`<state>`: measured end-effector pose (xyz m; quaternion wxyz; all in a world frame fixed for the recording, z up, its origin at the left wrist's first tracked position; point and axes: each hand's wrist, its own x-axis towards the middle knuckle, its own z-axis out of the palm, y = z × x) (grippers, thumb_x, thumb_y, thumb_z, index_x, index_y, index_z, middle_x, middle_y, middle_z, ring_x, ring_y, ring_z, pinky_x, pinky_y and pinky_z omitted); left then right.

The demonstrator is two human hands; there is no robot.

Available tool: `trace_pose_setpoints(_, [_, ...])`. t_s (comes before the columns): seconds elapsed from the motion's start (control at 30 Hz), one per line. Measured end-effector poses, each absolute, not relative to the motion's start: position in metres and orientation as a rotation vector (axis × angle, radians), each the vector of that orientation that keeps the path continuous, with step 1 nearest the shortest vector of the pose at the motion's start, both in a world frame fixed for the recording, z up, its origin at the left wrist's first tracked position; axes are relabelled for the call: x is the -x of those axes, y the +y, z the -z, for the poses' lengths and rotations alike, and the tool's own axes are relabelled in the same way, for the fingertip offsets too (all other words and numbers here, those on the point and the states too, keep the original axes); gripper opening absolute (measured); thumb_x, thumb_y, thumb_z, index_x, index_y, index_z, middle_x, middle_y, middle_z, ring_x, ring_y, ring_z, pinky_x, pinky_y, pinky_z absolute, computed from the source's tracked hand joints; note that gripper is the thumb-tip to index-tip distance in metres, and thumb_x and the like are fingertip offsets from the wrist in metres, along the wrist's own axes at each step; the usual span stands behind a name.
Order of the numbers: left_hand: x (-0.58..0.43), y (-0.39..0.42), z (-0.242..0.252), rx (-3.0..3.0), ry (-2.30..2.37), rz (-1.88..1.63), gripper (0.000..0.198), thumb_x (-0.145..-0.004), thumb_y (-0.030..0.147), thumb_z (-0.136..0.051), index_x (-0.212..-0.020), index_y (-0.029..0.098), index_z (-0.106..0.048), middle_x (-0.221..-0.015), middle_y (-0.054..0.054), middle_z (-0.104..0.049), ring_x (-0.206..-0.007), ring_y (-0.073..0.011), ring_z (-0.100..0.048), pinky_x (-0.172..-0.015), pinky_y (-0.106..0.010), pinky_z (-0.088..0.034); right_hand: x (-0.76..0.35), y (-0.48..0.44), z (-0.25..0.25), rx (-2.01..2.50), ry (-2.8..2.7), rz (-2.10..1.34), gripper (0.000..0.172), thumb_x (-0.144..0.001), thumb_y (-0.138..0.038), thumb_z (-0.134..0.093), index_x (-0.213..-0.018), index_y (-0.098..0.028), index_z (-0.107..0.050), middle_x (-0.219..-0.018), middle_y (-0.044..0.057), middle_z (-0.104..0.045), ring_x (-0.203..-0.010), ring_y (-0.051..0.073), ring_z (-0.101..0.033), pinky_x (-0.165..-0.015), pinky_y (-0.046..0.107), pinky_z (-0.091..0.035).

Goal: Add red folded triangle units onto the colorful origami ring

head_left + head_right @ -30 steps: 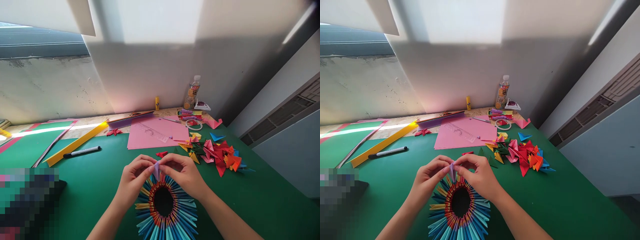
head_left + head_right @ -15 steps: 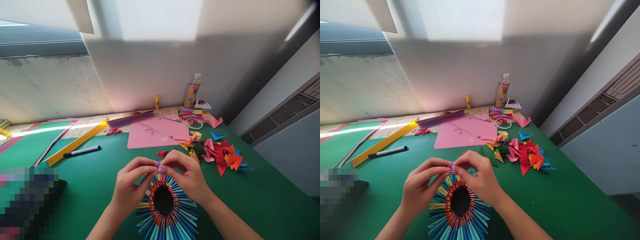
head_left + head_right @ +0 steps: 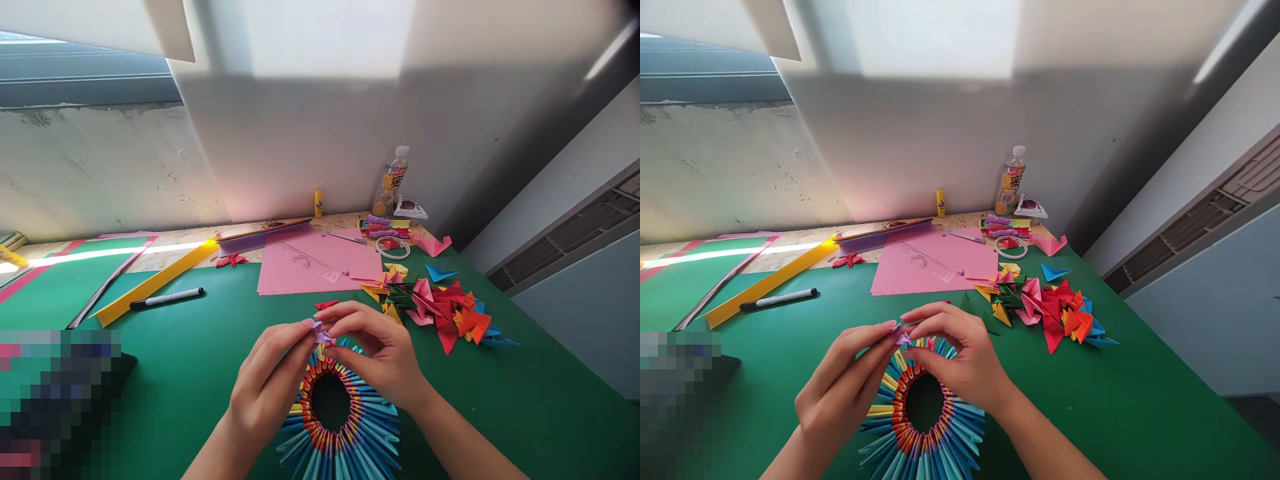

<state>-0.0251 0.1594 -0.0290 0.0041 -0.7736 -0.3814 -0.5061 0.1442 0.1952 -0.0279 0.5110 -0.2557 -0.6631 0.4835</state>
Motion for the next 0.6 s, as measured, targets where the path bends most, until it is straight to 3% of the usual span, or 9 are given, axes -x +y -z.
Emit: trace_pose_setpoints(0.6, [0.0201,0.1613,0.0286,2.499,-1.178,1.587,0.034,-0.077,0.000,-0.059,-0.106,0.017,-0.061,-0.102,-0.007,-0.063,-0.090,-0.0173,-0.061,-0.075,-0.028,-0.055,-0.1490,0.2000,0.0184,0.623,-1.744,-1.029,0.014,-0.079,-0.012,-0.063,-0.084,-0.024,-0.068,-0.093,0.005,-0.067,-0.090,0.019,-0.063,-0.079,0.034,-0.052])
